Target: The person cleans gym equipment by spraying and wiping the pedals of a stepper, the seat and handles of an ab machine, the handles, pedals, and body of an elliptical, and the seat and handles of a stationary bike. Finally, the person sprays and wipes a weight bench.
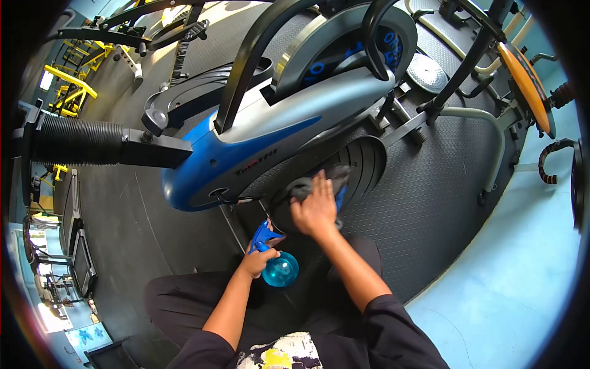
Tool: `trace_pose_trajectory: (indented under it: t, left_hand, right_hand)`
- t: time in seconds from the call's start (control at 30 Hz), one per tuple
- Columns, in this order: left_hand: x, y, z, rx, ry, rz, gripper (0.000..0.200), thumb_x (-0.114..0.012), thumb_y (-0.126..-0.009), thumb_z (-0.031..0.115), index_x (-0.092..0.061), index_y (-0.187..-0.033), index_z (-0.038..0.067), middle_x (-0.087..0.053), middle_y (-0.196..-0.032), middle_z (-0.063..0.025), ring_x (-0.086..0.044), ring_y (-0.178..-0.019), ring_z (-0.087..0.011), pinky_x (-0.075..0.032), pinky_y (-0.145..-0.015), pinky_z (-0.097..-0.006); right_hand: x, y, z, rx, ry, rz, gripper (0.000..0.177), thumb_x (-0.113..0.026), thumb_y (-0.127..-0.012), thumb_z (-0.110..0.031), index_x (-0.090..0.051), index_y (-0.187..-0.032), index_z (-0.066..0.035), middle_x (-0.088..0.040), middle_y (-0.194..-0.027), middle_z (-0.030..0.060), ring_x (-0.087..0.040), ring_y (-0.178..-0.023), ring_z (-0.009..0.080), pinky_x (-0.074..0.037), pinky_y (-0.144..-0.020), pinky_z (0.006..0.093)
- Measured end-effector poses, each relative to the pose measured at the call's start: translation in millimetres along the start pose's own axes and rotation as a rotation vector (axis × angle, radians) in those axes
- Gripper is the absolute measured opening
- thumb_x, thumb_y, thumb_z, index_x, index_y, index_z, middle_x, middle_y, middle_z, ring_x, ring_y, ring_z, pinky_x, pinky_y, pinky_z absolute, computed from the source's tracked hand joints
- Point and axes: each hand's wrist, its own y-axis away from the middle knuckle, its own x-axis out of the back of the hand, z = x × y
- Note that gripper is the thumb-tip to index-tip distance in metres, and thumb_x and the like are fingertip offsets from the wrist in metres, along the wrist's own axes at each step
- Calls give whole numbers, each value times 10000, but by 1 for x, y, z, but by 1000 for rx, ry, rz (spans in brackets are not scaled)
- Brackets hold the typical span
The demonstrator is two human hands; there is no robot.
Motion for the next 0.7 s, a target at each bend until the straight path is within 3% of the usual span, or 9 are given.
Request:
trace_pose_trajectory:
  t: [0.03,0.1,0.13,0.2,0.3,0.33,0.5,0.57,0.7]
  left_hand:
    - [3,-1,0,5,1,-1,862,-641,-757,-69,-338,-1554,57,-514,-1471,-117,-519,-1352,-255,-502,-998,-358]
    - [10,-3,1,84,-79,-1,847,-646,-752,-65,-366,-1540,68,-570,-1416,-112,-568,-1282,-227,-525,-955,-356]
    - [3,2,8,18,-26,42,732,-663,-743,-53,-493,-1446,57,-659,-1270,-94,-644,-1131,-198,-545,-903,-348]
    - [20,-4,1,88,-53,7,744,-643,-736,-48,-478,-1455,51,-636,-1311,-98,-618,-1188,-219,-525,-942,-346]
    - [30,-10,-9,147,-80,-26,696,-625,-732,-36,-514,-1416,29,-640,-1305,-103,-607,-1205,-236,-498,-1000,-353]
    - [33,-13,-13,167,-81,-40,717,-624,-734,-39,-491,-1435,33,-638,-1308,-106,-611,-1191,-235,-502,-998,-361]
    - [27,-5,-13,158,-110,13,841,-612,-724,-60,-378,-1523,57,-584,-1385,-120,-606,-1223,-269,-524,-980,-378]
    - [19,-9,-5,-39,-24,-118,946,-597,-713,-79,-263,-1584,81,-506,-1470,-135,-577,-1293,-314,-537,-967,-379]
    - [15,-7,4,-7,-60,-163,994,-552,-714,-110,-180,-1613,93,-429,-1535,-140,-540,-1341,-359,-538,-971,-408]
  right_hand:
    - [-17,11,-12,71,3,56,699,-464,-956,-450,-612,-1239,172,-419,-1503,330,-244,-1503,432,-122,-1255,479]
    - [-17,28,-42,156,-52,-156,641,-477,-954,-438,-632,-1264,101,-496,-1435,326,-324,-1455,464,-150,-1249,483]
    - [-19,30,-41,157,-55,-161,641,-477,-954,-438,-632,-1264,101,-496,-1435,326,-324,-1455,464,-150,-1249,483]
    - [-21,32,-35,287,-203,-8,561,-501,-948,-415,-648,-1268,22,-568,-1369,286,-388,-1412,460,-182,-1239,489]
    - [-17,35,-21,433,-349,-82,501,-523,-938,-395,-652,-1253,-28,-598,-1348,232,-408,-1406,422,-205,-1232,492]
    - [-15,35,-18,458,-325,-80,463,-538,-928,-368,-660,-1239,-48,-613,-1340,193,-427,-1409,362,-235,-1226,487]
    - [5,56,31,689,-372,-297,478,-572,-900,-354,-645,-1264,-53,-618,-1333,187,-441,-1408,321,-260,-1223,482]
    - [8,48,42,809,-260,-323,527,-609,-869,-370,-634,-1288,-50,-612,-1357,168,-440,-1414,298,-267,-1222,480]
    - [21,19,64,634,-82,-57,640,-657,-821,-384,-570,-1385,-93,-546,-1457,103,-419,-1433,264,-274,-1218,462]
